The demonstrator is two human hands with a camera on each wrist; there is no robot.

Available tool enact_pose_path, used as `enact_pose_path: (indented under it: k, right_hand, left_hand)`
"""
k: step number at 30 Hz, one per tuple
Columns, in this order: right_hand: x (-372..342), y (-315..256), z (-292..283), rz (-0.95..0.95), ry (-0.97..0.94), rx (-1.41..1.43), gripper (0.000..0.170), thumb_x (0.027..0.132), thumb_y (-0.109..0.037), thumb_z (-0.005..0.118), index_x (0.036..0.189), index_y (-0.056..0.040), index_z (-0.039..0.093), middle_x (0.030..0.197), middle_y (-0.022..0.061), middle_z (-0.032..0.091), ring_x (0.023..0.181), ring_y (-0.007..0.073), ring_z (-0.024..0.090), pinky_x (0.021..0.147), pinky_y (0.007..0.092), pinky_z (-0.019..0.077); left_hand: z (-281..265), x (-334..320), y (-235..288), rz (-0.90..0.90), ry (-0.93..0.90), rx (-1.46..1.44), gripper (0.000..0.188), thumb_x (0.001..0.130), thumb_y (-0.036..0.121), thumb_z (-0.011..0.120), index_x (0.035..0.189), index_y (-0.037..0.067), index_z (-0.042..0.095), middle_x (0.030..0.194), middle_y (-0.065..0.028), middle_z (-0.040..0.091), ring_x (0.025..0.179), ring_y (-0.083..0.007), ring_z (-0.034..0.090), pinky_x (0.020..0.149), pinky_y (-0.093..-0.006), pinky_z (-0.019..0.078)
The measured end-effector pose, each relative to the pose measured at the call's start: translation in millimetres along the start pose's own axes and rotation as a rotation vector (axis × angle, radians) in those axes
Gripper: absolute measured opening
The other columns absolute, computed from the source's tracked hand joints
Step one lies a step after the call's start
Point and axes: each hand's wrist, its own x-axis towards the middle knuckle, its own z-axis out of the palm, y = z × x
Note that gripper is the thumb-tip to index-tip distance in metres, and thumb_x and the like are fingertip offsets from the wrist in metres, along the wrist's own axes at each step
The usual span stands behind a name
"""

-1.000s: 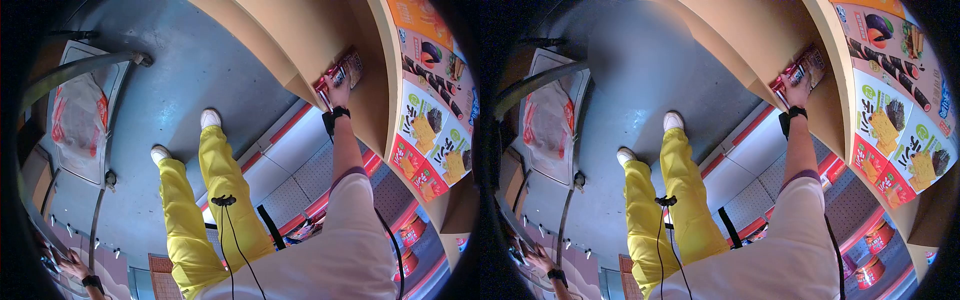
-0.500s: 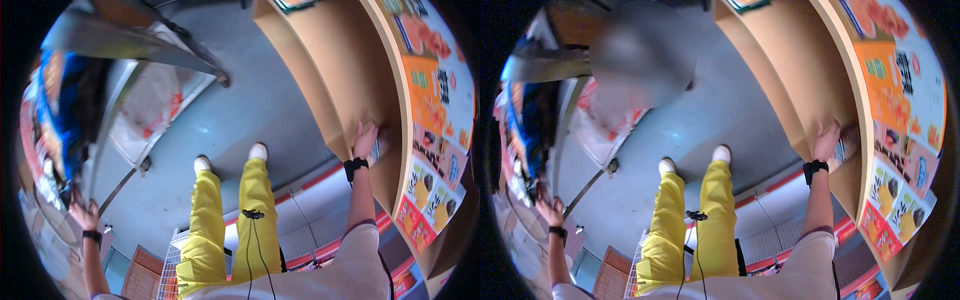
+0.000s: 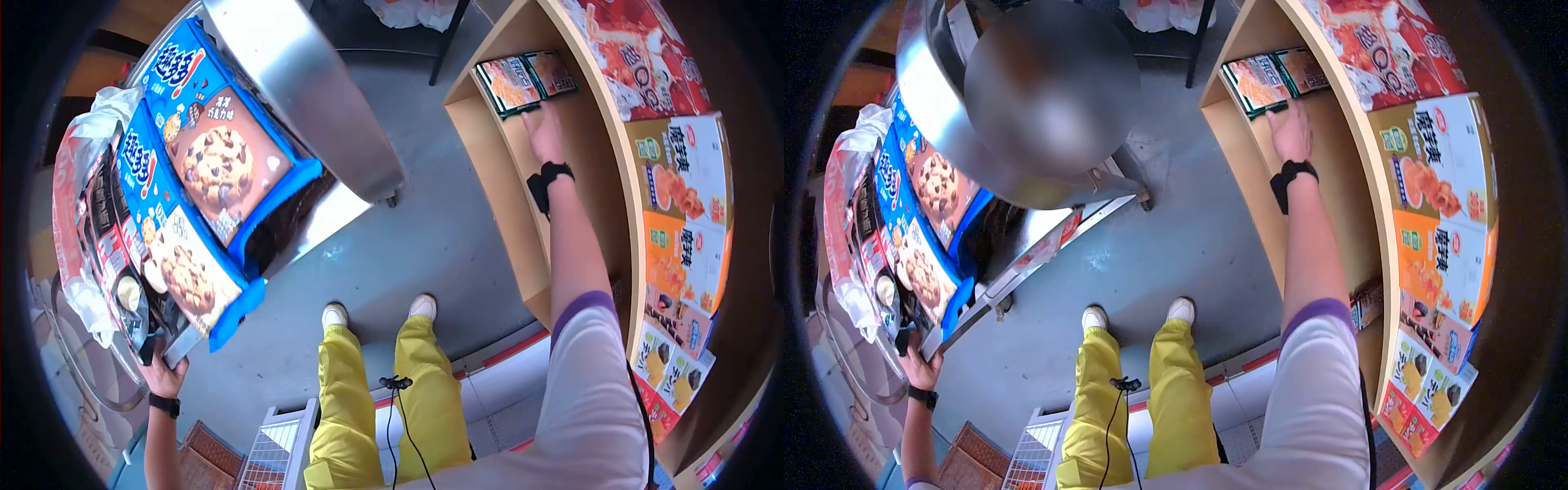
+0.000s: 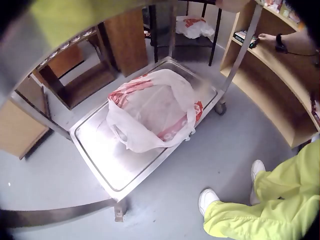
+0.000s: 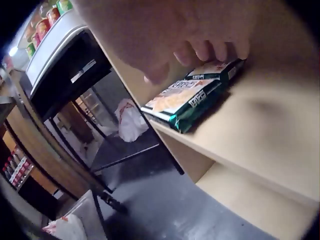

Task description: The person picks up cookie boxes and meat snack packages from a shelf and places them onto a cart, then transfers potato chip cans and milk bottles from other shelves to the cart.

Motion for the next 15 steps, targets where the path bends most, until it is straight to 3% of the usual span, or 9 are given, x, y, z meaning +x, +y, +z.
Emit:
enact_pose_path:
  k: [3, 5, 6, 7, 10, 12, 15]
  right_hand:
    - [45, 8, 8, -0.02, 0.05, 0.041, 0.064, 0.082, -0.039, 0.065, 0.131, -0.0029, 0.045, 0.137, 0.0228, 0.043, 0.125, 0.0379, 0.042, 0.103, 0.0444, 0.0357]
    - [66, 0, -1, 0.06, -0.128, -0.083, 0.066, 0.081, -0.043, 0.065, 0.132, -0.0048, 0.045, 0.136, 0.0215, 0.044, 0.122, 0.0381, 0.044, 0.102, 0.0449, 0.037]
    - [71, -9, -7, 0.063, -0.173, -0.047, 0.067, 0.08, -0.044, 0.065, 0.131, -0.0058, 0.046, 0.135, 0.0201, 0.045, 0.119, 0.0391, 0.046, 0.1, 0.0462, 0.0381]
    - [77, -14, -7, 0.091, -0.184, -0.08, 0.08, 0.078, -0.05, 0.065, 0.136, -0.0007, 0.04, 0.135, 0.0237, 0.046, 0.126, 0.0373, 0.043, 0.104, 0.0422, 0.0352]
    - [94, 0, 17, 0.063, -0.101, -0.107, 0.088, 0.076, -0.054, 0.066, 0.139, -0.0016, 0.036, 0.137, 0.0235, 0.044, 0.127, 0.0385, 0.041, 0.106, 0.0427, 0.0332]
    - [94, 6, 36, 0.065, -0.16, -0.103, 0.093, 0.073, -0.055, 0.068, 0.146, -0.0136, 0.027, 0.15, 0.0144, 0.029, 0.137, 0.0351, 0.026, 0.111, 0.0479, 0.0242]
    - [73, 7, 42, 0.168, -0.222, -0.274, 0.094, 0.073, -0.06, 0.066, 0.147, -0.019, 0.025, 0.154, 0.0121, 0.02, 0.14, 0.0339, 0.02, 0.11, 0.0532, 0.0223]
  left_hand:
    - [3, -4, -4, -0.007, -0.026, -0.04, 0.057, 0.073, 0.039, 0.069, 0.111, 0.0, 0.051, 0.101, -0.0195, 0.056, 0.094, -0.0421, 0.054, 0.085, -0.0512, 0.042]
    - [11, -32, -26, -0.153, -0.179, -0.108, 0.062, 0.074, 0.047, 0.069, 0.11, -0.001, 0.051, 0.098, -0.0196, 0.057, 0.088, -0.0406, 0.057, 0.077, -0.0458, 0.0467]
    - [15, -38, -34, -0.038, -0.079, 0.002, 0.064, 0.074, 0.052, 0.07, 0.106, -0.001, 0.052, 0.092, -0.0183, 0.059, 0.081, -0.0386, 0.059, 0.07, -0.0434, 0.0485]
    - [15, -39, -34, -0.036, -0.084, 0.004, 0.064, 0.074, 0.052, 0.07, 0.106, -0.001, 0.052, 0.092, -0.0183, 0.059, 0.081, -0.0386, 0.059, 0.07, -0.0434, 0.0485]
    - [12, -35, -30, -0.095, -0.096, -0.131, 0.055, 0.076, 0.043, 0.069, 0.108, 0.001, 0.054, 0.094, -0.0173, 0.061, 0.083, -0.0364, 0.06, 0.072, -0.0428, 0.0489]
    - [9, -31, -26, -0.141, -0.13, -0.213, 0.05, 0.077, 0.037, 0.069, 0.109, 0.001, 0.056, 0.095, -0.0166, 0.062, 0.084, -0.0349, 0.061, 0.073, -0.0424, 0.0492]
    - [3, -26, -21, -0.194, -0.143, -0.315, 0.042, 0.078, 0.028, 0.068, 0.11, 0.003, 0.058, 0.097, -0.0156, 0.063, 0.085, -0.0327, 0.062, 0.075, -0.0419, 0.0497]
